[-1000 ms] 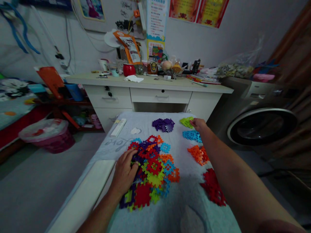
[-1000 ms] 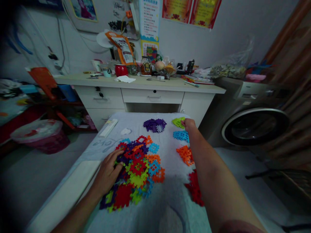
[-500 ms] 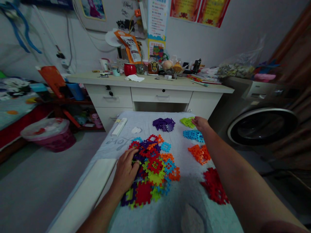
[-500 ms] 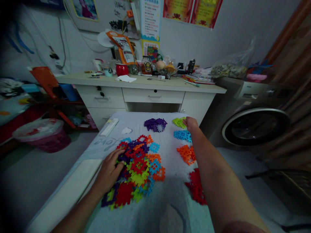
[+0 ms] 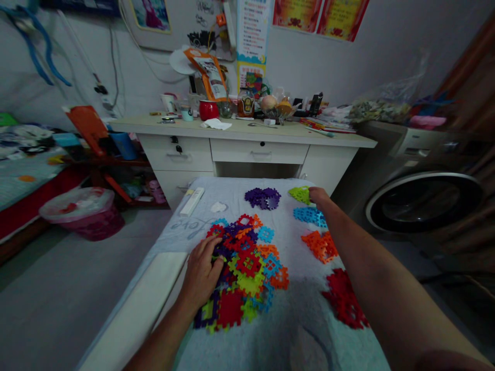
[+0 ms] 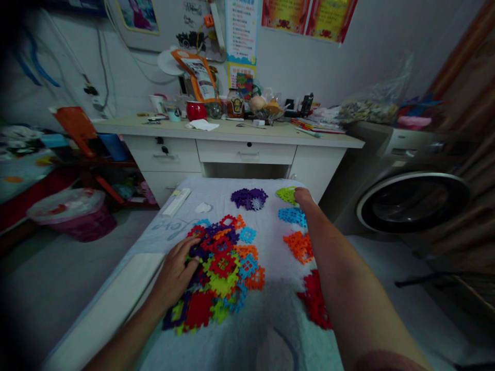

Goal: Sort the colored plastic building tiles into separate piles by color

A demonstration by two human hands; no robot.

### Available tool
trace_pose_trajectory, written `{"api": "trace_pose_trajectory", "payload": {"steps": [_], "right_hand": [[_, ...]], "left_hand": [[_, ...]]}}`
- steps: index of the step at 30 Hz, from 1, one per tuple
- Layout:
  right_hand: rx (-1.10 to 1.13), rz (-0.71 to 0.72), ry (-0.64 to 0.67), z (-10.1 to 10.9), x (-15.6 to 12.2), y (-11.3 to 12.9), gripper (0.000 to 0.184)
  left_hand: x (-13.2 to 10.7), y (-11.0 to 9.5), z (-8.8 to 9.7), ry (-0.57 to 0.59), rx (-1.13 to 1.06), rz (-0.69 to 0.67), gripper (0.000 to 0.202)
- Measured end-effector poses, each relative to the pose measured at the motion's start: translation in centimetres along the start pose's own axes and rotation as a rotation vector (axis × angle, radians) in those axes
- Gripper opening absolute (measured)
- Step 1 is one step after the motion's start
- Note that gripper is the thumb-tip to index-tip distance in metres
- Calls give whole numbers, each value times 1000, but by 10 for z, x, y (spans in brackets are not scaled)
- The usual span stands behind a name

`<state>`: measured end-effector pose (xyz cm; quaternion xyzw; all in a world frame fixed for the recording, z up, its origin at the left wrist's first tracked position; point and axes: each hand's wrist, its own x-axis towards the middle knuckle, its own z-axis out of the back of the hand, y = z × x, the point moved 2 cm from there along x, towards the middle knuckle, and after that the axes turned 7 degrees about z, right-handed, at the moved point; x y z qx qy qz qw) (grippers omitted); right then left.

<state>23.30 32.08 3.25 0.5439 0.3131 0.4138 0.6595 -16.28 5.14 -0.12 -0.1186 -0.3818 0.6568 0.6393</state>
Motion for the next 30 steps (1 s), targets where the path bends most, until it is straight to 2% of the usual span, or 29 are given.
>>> {"api": "trace_pose_trajectory", "payload": {"steps": [5,11,15,17,21,24,27,30], "right_hand": [[-3,52,54,-3,-8,4,26],[24,99,12,-4,-21,15,25],[88,120,-3,-11,-46,26,25],[156,124,37,-18,-67,30,28],[231,141,277,-38,-124,31,27],[158,215,520,-55,-168,32,23],[-9,374,722,-70,-203,36,17],[-144,567,842,-79,-226,42,20]], "left_hand": [[0,0,0,12,5,-2,40],[0,-1,0,26,7,15,41],[0,-3,1,46,-29,20,41],[0,-4,1,51,-59,25,43],[0,-8,3,49,-112,12,44],[0,-10,5,30,-120,-3,42],[-1,-11,7,16,-109,-10,42],[-1,-11,8,8,-92,-14,41]]}}
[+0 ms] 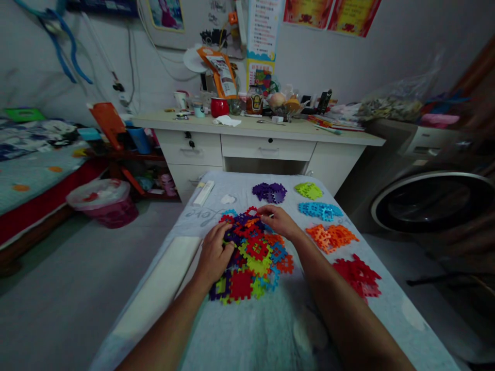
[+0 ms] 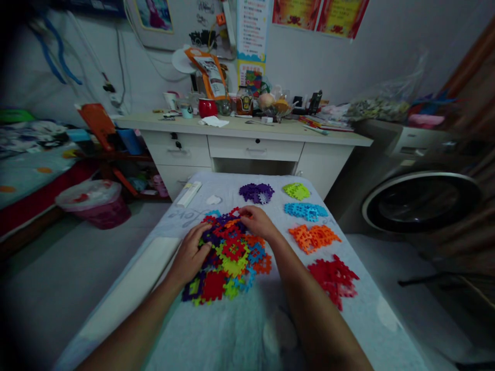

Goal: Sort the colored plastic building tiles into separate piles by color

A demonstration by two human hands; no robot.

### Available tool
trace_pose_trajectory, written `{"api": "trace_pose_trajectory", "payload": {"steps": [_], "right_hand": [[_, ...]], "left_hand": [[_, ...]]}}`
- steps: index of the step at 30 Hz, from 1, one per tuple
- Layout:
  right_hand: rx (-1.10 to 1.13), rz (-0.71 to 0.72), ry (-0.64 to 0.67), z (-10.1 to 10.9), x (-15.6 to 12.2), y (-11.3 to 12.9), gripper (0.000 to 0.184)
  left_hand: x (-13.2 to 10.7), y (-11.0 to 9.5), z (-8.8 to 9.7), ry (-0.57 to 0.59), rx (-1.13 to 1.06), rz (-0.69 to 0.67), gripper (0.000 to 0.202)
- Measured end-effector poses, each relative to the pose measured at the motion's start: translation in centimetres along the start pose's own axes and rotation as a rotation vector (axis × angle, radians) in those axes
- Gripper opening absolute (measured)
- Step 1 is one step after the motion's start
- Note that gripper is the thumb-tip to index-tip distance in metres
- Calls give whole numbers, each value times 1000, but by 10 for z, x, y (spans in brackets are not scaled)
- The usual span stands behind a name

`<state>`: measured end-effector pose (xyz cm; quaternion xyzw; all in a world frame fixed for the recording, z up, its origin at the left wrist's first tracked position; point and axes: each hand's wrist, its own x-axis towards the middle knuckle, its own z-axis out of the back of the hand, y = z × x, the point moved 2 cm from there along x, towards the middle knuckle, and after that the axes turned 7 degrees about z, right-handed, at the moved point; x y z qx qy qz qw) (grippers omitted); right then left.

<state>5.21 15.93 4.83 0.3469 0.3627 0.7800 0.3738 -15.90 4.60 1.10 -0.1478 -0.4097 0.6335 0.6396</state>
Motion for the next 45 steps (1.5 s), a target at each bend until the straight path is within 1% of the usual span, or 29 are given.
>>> {"api": "trace_pose_trajectory", "payload": {"steps": [3,5,10,15,20,25,28,30,33,35,37,40,43,45], "right_hand": [[-93,90,75,-11,-2,8,28],[-129,109,93,-16,-3,8,31],[-156,99,57,-21,-4,1,23],[-156,116,48,-23,-6,-2,21],[-193,150,57,-26,-6,2,20],[-197,117,31,-28,-5,4,19],[-175,100,14,-26,-6,8,20],[-161,95,-7,-22,-7,12,19],[-153,99,-34,-6,-15,20,16],[-160,96,-48,11,-25,22,15],[-190,71,-81,34,-40,20,15],[-264,-13,-167,76,-69,9,12],[-309,-130,-309,117,-101,-6,14],[-338,-195,-402,137,-120,-15,15]], "left_hand": [[0,-1,1,-2,14,-3,41],[0,-1,1,-5,16,-6,41],[0,1,-1,-5,14,-10,41],[0,2,-3,-3,22,-23,41],[1,2,-3,14,36,-28,39],[1,2,-2,26,43,-32,38],[0,3,-3,29,44,-40,38],[0,4,-3,32,52,-45,38],[0,5,-4,28,70,-45,38],[0,4,-3,13,83,-44,38],[-1,2,-2,1,95,-46,37],[-2,1,-1,-3,109,-54,37],[-2,0,0,-9,113,-66,38],[-2,-1,0,-13,112,-76,38]]}}
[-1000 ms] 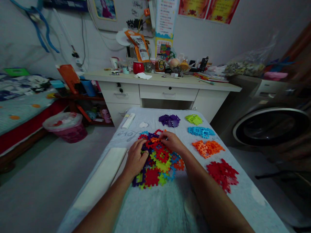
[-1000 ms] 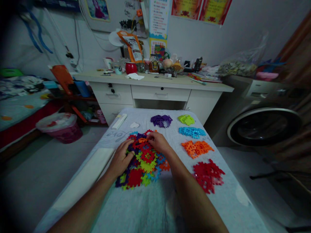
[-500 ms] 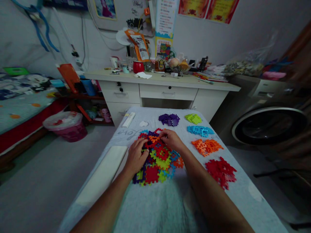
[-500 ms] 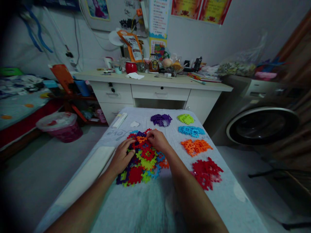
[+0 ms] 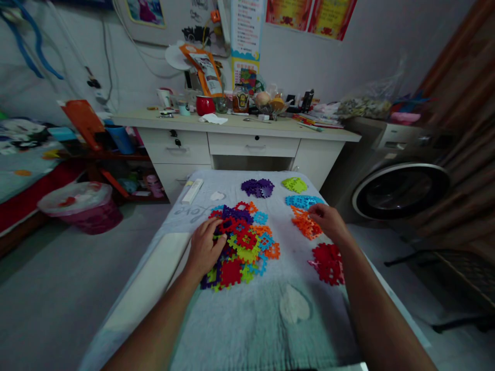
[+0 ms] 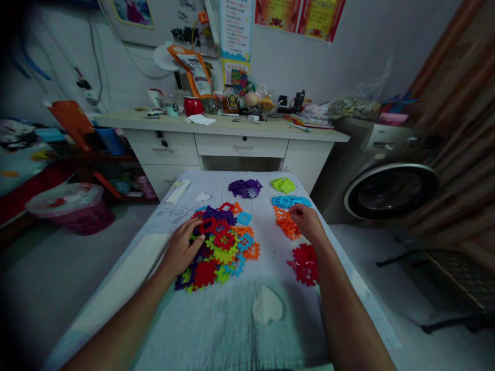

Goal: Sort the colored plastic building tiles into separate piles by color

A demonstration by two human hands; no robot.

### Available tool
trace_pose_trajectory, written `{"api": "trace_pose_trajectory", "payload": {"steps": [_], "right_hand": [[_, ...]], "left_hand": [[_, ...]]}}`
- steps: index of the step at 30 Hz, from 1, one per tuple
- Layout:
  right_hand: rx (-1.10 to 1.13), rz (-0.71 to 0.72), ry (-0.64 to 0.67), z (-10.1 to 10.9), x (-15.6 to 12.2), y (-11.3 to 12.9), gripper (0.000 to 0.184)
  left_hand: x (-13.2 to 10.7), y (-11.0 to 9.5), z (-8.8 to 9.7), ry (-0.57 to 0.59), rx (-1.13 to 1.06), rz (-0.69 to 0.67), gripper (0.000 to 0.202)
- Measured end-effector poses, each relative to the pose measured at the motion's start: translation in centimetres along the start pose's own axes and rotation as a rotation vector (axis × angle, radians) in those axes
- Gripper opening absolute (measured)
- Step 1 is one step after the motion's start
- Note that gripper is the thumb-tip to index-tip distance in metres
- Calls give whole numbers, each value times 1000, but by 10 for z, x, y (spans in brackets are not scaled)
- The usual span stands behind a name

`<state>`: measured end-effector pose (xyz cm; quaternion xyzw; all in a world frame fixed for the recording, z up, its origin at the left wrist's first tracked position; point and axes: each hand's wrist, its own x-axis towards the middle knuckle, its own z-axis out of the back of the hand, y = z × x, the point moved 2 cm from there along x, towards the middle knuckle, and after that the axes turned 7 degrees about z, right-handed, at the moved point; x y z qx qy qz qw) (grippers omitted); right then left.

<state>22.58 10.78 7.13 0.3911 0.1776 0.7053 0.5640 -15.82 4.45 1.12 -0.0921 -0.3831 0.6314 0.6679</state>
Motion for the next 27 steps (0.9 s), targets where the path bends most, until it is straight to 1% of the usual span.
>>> {"api": "trace_pose_trajectory", "payload": {"steps": [2,4,8,11,16,19,24,27], "right_hand": [[-24,-51,-64,13,-7,-13,15],[-36,-80,-88,19,-14,-20,16],[-39,-89,-62,19,-22,-25,17],[-57,-80,-82,20,-24,-30,20],[-112,-120,-225,29,-24,-47,22],[-131,-145,-289,33,-25,-56,23],[-160,-227,-411,40,-28,-69,26],[-183,-287,-436,43,-31,-78,26]], "left_hand": [[0,-1,1,-6,-2,-4,39],[0,-2,2,-4,-2,-5,39],[-1,-1,2,18,11,-5,40],[-1,0,2,27,13,-6,40],[-1,0,0,28,0,2,38],[-1,2,0,31,-2,12,39],[-1,3,0,14,-16,10,38],[-2,3,0,12,-16,13,38]]}}
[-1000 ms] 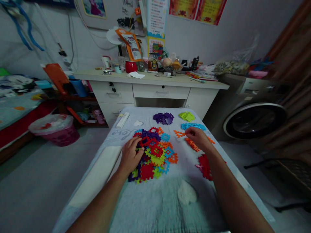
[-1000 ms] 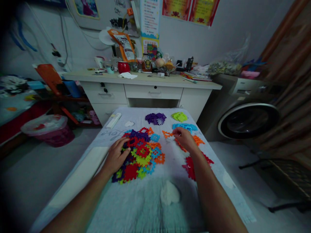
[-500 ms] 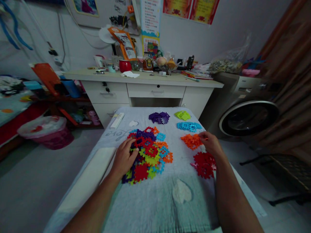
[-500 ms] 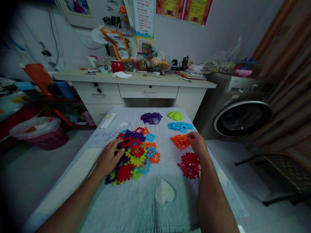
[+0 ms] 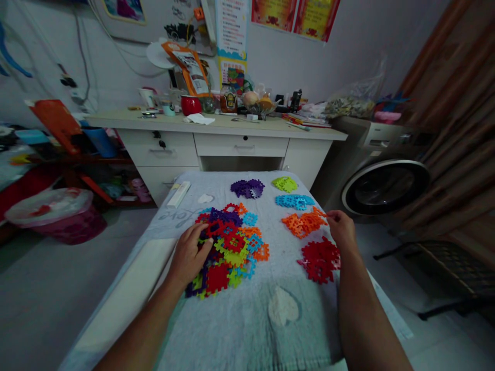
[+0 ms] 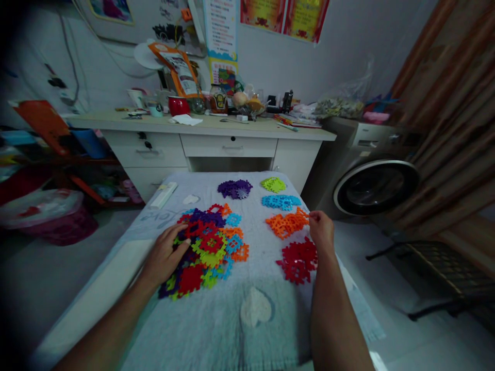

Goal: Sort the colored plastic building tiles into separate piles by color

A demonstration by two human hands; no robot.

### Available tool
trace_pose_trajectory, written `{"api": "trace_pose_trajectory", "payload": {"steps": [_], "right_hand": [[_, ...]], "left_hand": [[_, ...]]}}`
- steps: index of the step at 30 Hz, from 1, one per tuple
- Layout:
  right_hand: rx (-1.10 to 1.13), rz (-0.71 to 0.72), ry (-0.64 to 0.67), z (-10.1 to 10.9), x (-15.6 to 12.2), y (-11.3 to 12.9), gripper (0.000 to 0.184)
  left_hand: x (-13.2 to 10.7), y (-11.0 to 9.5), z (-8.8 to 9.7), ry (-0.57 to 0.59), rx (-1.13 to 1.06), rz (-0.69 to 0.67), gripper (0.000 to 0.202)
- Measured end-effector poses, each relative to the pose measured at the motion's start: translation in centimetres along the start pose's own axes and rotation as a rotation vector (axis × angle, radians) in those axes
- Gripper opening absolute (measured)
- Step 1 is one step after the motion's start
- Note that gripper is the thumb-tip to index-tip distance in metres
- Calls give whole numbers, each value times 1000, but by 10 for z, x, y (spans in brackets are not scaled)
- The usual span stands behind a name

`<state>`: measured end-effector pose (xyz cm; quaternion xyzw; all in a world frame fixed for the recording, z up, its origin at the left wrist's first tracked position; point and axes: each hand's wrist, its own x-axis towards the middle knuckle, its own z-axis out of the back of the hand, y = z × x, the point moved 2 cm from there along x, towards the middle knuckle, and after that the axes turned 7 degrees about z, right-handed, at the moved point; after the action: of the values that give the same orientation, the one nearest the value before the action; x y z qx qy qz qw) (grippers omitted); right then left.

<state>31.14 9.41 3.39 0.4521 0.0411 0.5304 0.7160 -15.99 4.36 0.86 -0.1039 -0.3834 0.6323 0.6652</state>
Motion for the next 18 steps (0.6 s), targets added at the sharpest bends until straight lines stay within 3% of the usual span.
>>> {"api": "trace_pose_trajectory", "payload": {"steps": [8,15,18], "right_hand": [[-82,-18,92,-4,-2,-8,19],[-224,-28,24,-2,-1,-9,19],[-223,-20,60,-5,-2,-8,22]], "left_hand": [[1,1,0,2,10,2,40],[1,1,-1,2,21,-7,41],[1,0,-1,5,20,-7,41]]}}
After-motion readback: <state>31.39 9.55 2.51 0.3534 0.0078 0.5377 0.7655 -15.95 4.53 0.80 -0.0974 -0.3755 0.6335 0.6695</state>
